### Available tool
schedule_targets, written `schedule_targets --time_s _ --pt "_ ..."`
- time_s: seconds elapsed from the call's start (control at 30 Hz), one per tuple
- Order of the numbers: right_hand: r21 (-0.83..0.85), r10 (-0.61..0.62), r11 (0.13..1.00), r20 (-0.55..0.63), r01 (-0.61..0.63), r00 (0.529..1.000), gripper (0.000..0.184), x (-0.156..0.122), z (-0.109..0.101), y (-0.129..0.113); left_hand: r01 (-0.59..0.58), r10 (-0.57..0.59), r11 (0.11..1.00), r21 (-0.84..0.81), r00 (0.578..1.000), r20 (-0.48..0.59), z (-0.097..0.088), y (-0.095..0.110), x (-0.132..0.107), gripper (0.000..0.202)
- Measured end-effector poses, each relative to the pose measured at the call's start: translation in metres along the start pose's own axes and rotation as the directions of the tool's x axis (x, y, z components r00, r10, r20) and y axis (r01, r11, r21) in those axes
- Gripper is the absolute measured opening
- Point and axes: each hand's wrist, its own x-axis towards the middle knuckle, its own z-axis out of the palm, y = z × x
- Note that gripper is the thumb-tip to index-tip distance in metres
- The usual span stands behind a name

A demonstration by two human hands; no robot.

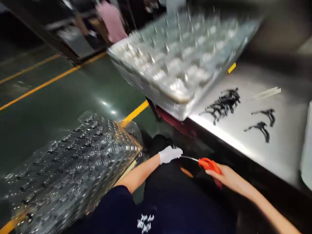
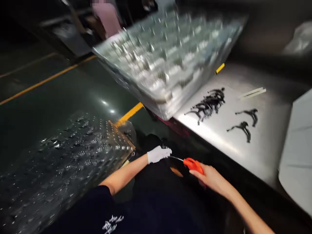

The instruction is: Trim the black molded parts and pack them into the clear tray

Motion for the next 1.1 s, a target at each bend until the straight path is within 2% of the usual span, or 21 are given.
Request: schedule_targets --time_s 0.03,0.1,0.2,0.3,0.4,0.5,0.6,0.67,0.73,0.87,0.97,1.1 --pt "-0.019 0.003 1.0 -0.018 -0.004 1.0 0.059 -0.001 -0.002 -0.002 0.028 -0.028 0.999 0.035 1.0 -0.001 -0.001 -0.005 0.004 0.028" --pt "-0.067 0.1 0.992 -0.092 -0.106 0.991 0.058 0.0 -0.005 -0.002 0.06 -0.061 0.992 0.11 0.998 -0.001 -0.003 -0.015 0.011 0.024" --pt "-0.036 0.088 0.996 -0.001 -0.087 0.996 0.059 0.0 -0.004 0.002 0.056 -0.057 0.968 0.246 0.998 -0.004 -0.006 -0.029 0.014 0.025" --pt "-0.094 0.062 0.994 -0.004 -0.062 0.998 0.057 -0.001 -0.002 0.005 0.012 -0.006 0.918 0.395 1.0 -0.015 -0.009 -0.035 0.01 0.03" --pt "-0.147 0.059 0.987 0.005 -0.058 0.998 0.055 0.0 -0.002 0.011 -0.05 0.069 0.845 0.533 0.997 -0.016 -0.013 -0.037 0.007 0.025" --pt "-0.17 0.11 0.98 0.014 -0.106 0.994 0.057 0.004 -0.004 0.022 -0.108 0.136 0.761 0.639 0.991 0.006 -0.017 -0.039 0.007 0.015" --pt "-0.121 0.152 0.983 0.081 -0.141 0.985 0.063 0.006 -0.006 0.032 -0.141 0.168 0.671 0.728 0.985 0.036 -0.02 -0.04 0.007 0.011" --pt "-0.099 0.164 0.983 0.079 -0.156 0.983 0.065 0.007 -0.008 0.034 -0.151 0.171 0.608 0.779 0.984 0.057 -0.022 -0.041 0.007 0.009" --pt "-0.07 0.146 0.988 0.092 -0.14 0.985 0.064 0.006 -0.009 0.032 -0.151 0.158 0.543 0.826 0.984 0.076 -0.025 -0.042 0.008 0.007" --pt "-0.056 0.049 0.998 0.132 -0.042 0.99 0.057 0.0 -0.006 0.02 -0.114 0.092 0.419 0.901 0.992 0.083 -0.029 -0.044 0.013 0.019" --pt "-0.155 -0.031 0.987 0.1 0.046 0.995 0.056 -0.004 0.001 0.013 -0.077 0.045 0.347 0.935 0.997 0.066 -0.029 -0.045 0.017 0.027" --pt "-0.303 -0.039 0.952 0.016 0.042 0.999 0.054 -0.005 0.009 0.01 -0.063 0.019 0.305 0.95 0.998 0.06 -0.028 -0.044 0.02 0.028"
